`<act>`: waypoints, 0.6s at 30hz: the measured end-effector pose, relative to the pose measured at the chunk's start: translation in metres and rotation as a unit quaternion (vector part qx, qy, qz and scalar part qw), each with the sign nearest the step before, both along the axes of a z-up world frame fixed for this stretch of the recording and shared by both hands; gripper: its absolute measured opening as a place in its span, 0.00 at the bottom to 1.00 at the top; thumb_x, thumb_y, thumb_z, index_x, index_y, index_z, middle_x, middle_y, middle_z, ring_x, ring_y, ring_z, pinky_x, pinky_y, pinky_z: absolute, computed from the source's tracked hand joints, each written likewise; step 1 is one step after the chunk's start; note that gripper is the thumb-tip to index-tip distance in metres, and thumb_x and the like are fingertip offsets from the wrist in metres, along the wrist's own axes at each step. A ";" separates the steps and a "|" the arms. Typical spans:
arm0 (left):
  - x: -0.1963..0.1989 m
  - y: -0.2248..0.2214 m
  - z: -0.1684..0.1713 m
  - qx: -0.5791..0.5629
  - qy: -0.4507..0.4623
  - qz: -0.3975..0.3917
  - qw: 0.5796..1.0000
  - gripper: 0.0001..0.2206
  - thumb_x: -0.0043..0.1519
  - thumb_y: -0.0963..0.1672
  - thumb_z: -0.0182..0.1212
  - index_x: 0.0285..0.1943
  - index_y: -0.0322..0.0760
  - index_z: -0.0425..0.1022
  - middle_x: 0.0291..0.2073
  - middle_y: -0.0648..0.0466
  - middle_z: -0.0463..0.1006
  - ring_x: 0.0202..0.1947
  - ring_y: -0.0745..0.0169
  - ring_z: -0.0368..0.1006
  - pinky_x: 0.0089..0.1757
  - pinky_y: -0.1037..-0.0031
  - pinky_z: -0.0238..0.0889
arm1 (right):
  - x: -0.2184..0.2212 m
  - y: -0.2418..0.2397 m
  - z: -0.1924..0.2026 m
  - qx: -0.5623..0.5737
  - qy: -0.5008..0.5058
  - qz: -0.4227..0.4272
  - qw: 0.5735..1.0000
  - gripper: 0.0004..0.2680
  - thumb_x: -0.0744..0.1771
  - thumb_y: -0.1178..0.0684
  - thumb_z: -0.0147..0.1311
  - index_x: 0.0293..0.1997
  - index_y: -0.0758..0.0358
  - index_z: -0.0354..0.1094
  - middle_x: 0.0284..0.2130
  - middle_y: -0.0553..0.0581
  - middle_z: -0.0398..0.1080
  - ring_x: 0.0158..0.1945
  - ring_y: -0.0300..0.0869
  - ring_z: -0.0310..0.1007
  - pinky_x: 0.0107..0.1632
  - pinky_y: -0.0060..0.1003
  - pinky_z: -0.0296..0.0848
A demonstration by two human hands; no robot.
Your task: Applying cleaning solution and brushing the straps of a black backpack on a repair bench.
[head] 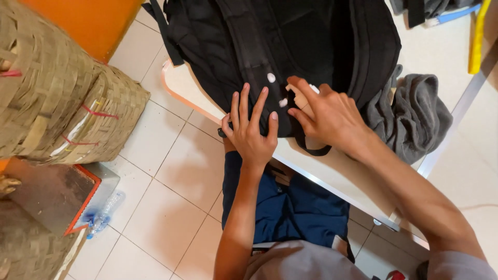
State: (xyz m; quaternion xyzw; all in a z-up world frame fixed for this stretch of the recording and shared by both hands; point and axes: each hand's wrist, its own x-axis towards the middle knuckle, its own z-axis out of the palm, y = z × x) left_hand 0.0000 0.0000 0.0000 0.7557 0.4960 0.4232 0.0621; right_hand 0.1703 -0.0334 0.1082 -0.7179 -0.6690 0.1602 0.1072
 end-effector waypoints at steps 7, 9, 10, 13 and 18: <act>-0.006 -0.004 0.012 -0.029 0.038 0.009 0.999 0.22 0.71 0.55 0.44 0.72 0.54 0.70 0.74 0.53 0.64 0.75 0.50 0.59 0.63 0.54 0.47 | 0.096 -0.005 0.016 0.234 0.317 -0.061 0.917 0.19 0.71 0.57 0.59 0.67 0.57 0.52 0.52 0.56 0.61 0.45 0.41 0.64 0.46 0.35 0.65; -0.009 -0.020 -0.005 -0.046 0.021 -0.014 0.999 0.24 0.72 0.56 0.42 0.75 0.50 0.66 0.76 0.50 0.61 0.77 0.43 0.55 0.64 0.48 0.49 | 0.139 -0.014 0.001 0.322 0.360 -0.137 0.865 0.17 0.72 0.58 0.58 0.64 0.60 0.50 0.45 0.56 0.60 0.48 0.40 0.62 0.49 0.36 0.67; -0.012 -0.032 -0.023 -0.027 -0.035 -0.009 0.999 0.27 0.72 0.54 0.42 0.76 0.40 0.62 0.77 0.46 0.53 0.79 0.36 0.45 0.68 0.42 0.41 | 0.156 -0.015 -0.004 0.426 0.270 -0.128 0.854 0.16 0.73 0.62 0.60 0.63 0.63 0.50 0.49 0.61 0.59 0.53 0.46 0.63 0.55 0.41 0.66; -0.026 -0.074 -0.080 0.020 -0.098 -0.022 0.995 0.26 0.73 0.50 0.46 0.76 0.35 0.53 0.76 0.43 0.44 0.78 0.34 0.40 0.71 0.39 0.36 | 0.198 0.005 -0.022 0.523 0.148 -0.142 0.827 0.16 0.71 0.67 0.65 0.56 0.67 0.54 0.47 0.64 0.61 0.52 0.50 0.66 0.55 0.45 0.69; -0.053 -0.102 -0.171 -0.063 -0.090 -0.015 0.994 0.24 0.69 0.49 0.54 0.64 0.24 0.58 0.63 0.30 0.61 0.62 0.29 0.63 0.61 0.45 0.57 | 0.237 0.021 -0.090 0.438 0.045 -0.219 0.871 0.17 0.65 0.58 0.75 0.49 0.67 0.65 0.37 0.61 0.72 0.38 0.46 0.68 0.39 0.42 0.69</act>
